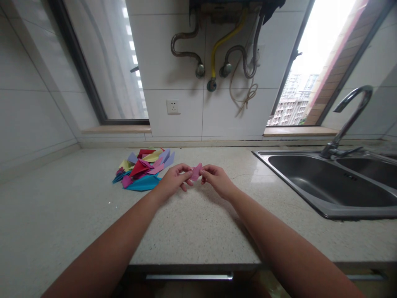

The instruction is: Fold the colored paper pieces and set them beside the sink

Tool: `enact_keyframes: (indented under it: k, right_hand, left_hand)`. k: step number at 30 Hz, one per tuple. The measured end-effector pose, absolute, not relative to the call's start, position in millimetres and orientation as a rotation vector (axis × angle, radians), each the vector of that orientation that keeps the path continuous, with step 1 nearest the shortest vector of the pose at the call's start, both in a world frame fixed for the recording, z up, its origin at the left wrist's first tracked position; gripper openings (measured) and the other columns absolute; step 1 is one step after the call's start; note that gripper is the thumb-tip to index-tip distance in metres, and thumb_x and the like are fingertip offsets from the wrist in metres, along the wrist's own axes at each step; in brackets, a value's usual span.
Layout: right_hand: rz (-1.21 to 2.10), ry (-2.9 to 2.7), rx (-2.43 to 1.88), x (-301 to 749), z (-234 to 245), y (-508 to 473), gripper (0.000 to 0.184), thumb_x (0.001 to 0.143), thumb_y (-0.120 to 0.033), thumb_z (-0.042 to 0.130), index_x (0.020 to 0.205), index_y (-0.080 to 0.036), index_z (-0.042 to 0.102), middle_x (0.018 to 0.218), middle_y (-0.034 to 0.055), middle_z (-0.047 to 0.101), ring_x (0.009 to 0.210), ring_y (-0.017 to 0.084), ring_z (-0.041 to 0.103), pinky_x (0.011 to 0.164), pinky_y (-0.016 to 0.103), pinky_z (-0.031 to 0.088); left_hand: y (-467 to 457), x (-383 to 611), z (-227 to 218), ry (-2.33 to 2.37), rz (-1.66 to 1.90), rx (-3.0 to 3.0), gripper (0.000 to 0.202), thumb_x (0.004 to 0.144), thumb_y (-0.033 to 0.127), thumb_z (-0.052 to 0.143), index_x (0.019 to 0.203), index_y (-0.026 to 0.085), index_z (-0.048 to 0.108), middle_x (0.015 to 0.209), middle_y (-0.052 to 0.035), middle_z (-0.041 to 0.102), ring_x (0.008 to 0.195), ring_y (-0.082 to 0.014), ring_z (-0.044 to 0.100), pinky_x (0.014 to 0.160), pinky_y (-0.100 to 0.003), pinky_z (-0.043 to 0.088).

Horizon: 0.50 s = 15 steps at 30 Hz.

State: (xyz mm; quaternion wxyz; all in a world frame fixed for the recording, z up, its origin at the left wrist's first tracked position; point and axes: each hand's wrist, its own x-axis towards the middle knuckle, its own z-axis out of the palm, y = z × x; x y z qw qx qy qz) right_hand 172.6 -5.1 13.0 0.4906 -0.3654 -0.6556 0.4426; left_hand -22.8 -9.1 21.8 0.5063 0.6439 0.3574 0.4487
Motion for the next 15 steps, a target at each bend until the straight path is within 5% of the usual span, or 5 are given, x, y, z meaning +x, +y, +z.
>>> enact_keyframes:
  k: [6, 15]
  right_hand:
    - [1.026, -1.672, -0.871, 171.6, 13.5, -6.1, 0.029, 0.081, -0.046, 0.063, 0.079, -0.017, 0.064, 0.071, 0.0006, 0.060, 0.061, 0.012, 0.051, 0.060, 0.026, 0.041]
    - [1.040, -1.733, -0.847, 169.8, 13.7, -9.6, 0.029, 0.083, -0.047, 0.061, 0.080, -0.018, 0.063, 0.069, -0.0008, 0.056, 0.061, 0.011, 0.047, 0.060, 0.026, 0.040]
  left_hand:
    - [-15.1, -20.9, 25.3, 0.871, 1.005, 1.690, 0.035, 0.080, 0.048, 0.066, 0.098, 0.017, 0.062, 0.084, -0.0022, 0.066, 0.056, -0.0092, 0.055, 0.043, -0.018, 0.034]
    - [-12.3, -21.3, 31.2, 0.896, 1.055, 1.700, 0.033, 0.078, 0.046, 0.067, 0.087, 0.015, 0.070, 0.080, -0.0033, 0.068, 0.062, -0.0115, 0.051, 0.057, -0.023, 0.035]
